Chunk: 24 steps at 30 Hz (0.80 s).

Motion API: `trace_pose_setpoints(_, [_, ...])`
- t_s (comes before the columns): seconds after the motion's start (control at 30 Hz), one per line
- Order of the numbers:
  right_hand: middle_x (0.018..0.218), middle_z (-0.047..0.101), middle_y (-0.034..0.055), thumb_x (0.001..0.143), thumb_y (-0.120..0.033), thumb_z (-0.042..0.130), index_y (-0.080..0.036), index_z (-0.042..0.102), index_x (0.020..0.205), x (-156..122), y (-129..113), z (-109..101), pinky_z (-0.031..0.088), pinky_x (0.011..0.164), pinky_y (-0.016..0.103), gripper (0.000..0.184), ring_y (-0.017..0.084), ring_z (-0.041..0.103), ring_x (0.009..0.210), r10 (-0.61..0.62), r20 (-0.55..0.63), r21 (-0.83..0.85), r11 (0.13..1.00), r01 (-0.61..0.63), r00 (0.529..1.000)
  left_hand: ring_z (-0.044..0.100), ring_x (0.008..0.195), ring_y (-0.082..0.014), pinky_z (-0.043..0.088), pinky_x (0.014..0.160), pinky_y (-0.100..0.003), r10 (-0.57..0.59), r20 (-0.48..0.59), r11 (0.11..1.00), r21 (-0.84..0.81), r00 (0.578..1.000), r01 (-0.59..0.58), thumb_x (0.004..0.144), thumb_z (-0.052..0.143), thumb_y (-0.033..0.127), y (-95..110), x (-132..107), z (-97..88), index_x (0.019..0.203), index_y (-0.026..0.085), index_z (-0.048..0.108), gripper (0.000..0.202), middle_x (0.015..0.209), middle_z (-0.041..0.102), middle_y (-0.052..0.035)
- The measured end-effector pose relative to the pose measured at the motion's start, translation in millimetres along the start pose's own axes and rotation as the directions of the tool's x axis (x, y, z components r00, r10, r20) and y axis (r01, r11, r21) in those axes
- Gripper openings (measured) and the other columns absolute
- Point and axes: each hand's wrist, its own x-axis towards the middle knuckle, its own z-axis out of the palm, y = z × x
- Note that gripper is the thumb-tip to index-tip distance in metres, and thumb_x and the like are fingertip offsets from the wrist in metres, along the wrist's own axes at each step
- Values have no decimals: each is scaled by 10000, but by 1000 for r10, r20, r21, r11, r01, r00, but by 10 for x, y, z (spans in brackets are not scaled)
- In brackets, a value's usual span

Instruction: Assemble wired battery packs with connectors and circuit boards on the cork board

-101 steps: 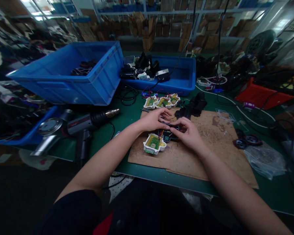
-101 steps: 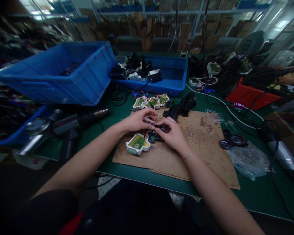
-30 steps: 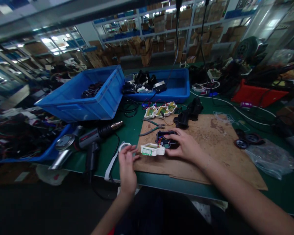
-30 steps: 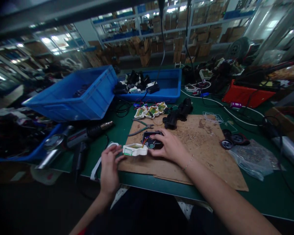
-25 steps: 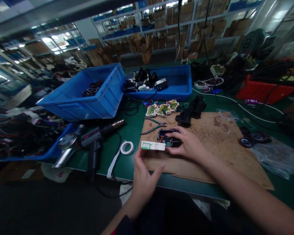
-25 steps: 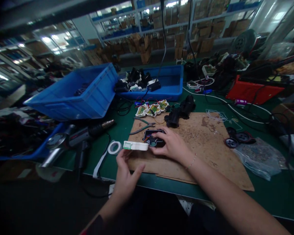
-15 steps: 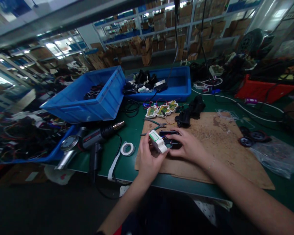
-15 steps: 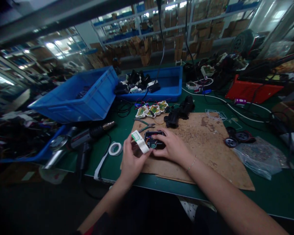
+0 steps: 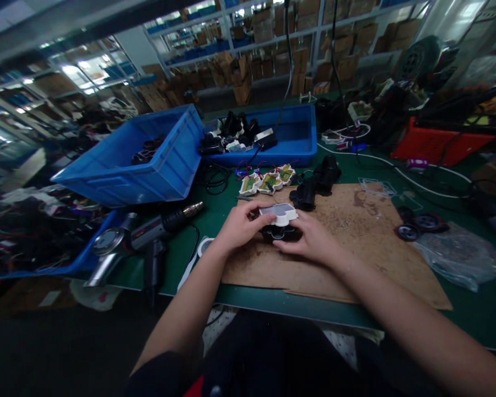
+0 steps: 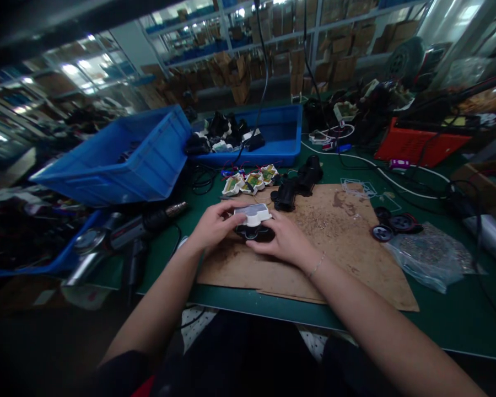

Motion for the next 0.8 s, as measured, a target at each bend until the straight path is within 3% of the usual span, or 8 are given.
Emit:
trace_pose_setpoints(0.17, [1272, 630, 73, 825, -441, 753, -263, 695, 1178, 18, 15, 6, 473, 1085, 460, 399, 266, 602, 1198, 0, -8, 49, 999, 1, 1000, 668, 895, -209, 504, 808, -284, -39, -37, 974, -222, 999, 30, 944, 533, 574, -189, 158, 131, 1006, 153, 742, 475, 936, 745, -41])
trace_pose_setpoints(0.3, [1362, 539, 93, 815, -440, 760, -255, 710, 1148, 32, 40, 10, 444, 1119, 475, 385, 280, 549, 1272, 12, -39, 36, 999, -11, 999, 668, 970, -218, 502, 887, -299, -78, -77, 947, -317, 994, 50, 964, 481, 591, -265, 112, 216, 1069, 159, 741, 515, 1006, 748, -47])
trace_pose_setpoints(0.63, [1377, 519, 101, 815, -427, 755, -242, 720, 1070, 69, 31, 20, 425, 1128, 510, 317, 306, 524, 1299, 1, -53, 34, 999, 1, 999, 653, 1003, -229, 500, 906, -320, -59, -95, 942, -335, 994, 24, 996, 369, 621, -305, 96, 256, 1097, 142, 674, 577, 1043, 722, -78])
trace_pose_setpoints(0.8, [1475, 438, 106, 804, -412, 759, -222, 710, 1034, 69, 41, 38, 363, 1176, 521, 302, 334, 401, 1412, -52, -87, -10, 999, 51, 995, 646, 998, -222, 490, 907, -314, -56, -75, 958, -284, 996, 32, 1004, 314, 632, -318, 93, 240, 1124, 155, 666, 605, 1045, 712, -72])
